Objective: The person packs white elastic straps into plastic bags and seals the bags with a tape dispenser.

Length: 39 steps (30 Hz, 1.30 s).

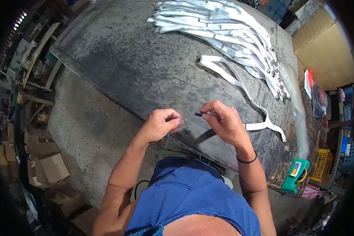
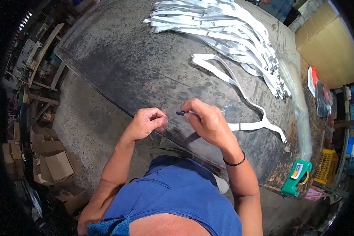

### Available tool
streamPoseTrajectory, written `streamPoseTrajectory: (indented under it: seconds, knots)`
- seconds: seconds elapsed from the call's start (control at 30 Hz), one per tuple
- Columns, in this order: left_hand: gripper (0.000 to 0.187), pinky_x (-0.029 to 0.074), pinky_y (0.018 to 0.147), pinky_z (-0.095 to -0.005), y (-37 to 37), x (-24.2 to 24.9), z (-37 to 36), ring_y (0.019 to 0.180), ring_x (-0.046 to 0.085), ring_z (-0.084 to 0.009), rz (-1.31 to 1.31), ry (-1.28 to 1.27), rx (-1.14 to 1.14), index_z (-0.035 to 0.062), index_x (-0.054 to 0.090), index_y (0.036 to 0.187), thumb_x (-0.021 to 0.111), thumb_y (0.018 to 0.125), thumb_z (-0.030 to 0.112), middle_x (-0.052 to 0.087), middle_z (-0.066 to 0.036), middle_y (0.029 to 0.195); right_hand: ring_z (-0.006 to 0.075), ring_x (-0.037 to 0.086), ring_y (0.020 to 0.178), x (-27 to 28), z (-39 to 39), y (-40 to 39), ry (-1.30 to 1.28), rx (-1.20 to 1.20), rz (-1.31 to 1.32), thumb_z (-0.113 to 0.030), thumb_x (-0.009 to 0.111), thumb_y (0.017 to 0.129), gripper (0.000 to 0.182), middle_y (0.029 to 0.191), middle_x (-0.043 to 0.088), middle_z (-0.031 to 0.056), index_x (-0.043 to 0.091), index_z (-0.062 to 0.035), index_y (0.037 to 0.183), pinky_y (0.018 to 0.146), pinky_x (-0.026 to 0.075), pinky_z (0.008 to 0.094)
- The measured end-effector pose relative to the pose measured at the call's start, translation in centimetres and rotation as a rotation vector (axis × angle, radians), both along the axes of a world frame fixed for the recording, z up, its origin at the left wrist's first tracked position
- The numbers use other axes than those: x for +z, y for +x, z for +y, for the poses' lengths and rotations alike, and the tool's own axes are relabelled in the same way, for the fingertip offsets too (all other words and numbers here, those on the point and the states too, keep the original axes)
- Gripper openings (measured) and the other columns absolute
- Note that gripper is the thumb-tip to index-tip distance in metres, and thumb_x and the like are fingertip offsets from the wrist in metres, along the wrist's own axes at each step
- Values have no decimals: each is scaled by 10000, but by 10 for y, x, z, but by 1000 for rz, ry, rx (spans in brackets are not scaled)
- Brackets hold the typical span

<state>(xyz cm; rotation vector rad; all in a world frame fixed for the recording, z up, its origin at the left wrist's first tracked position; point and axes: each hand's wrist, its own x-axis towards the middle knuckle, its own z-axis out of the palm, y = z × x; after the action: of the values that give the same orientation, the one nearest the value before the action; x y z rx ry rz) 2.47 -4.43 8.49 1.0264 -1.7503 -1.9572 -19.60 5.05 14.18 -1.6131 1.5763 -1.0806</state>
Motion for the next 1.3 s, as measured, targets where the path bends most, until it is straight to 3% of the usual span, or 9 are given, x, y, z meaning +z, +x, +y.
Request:
streamPoseTrajectory:
  seconds: [0.07,0.17,0.67,0.9,1.1,1.2,1.3]
  knots:
    - [118,556,668,-259,-1,1,2,740,638,-102,4,1,-22,-11,677,939,657,930,105,681,-36,831,319,632,719,2,-1,-1,-59,82,196,-11,650,830,146,820,643,129,624,-45,970,642,501,384]
    - [107,542,670,-254,-3,7,2,748,629,-94,-47,-37,-73,-15,679,937,662,920,90,680,-31,834,345,638,750,-2,-2,0,-105,131,212,-20,641,825,159,841,652,127,637,-57,980,660,508,416]
    - [66,511,681,-254,-9,11,2,741,603,-79,-77,-138,-163,5,682,914,698,882,61,673,-7,812,335,643,751,-2,-3,-4,-143,108,306,-29,638,827,151,846,639,126,645,-62,974,658,505,426]
    - [47,505,675,-244,-9,5,1,741,598,-67,-40,-68,-69,7,678,893,697,876,46,664,2,795,325,642,745,7,1,-11,-81,55,286,-24,656,813,171,858,643,119,657,-71,978,664,510,412]
    - [63,498,660,-245,-13,8,6,728,580,-60,-87,-176,-68,14,675,896,716,857,41,661,10,789,336,642,748,-3,-1,-6,-113,89,294,-43,643,830,156,855,642,118,659,-80,980,668,508,423]
    - [133,526,708,-282,-14,12,7,770,634,-95,-118,-216,-68,6,684,911,756,827,80,707,-40,814,341,642,753,-3,-1,-5,-124,113,315,-54,640,837,143,854,641,119,657,-82,976,668,507,431]
    - [54,495,660,-242,-14,12,8,736,581,-58,-132,-238,-66,15,680,892,713,857,39,666,2,787,343,642,754,-4,-1,-4,-121,111,306,-53,641,836,140,856,642,121,656,-84,972,669,507,434]
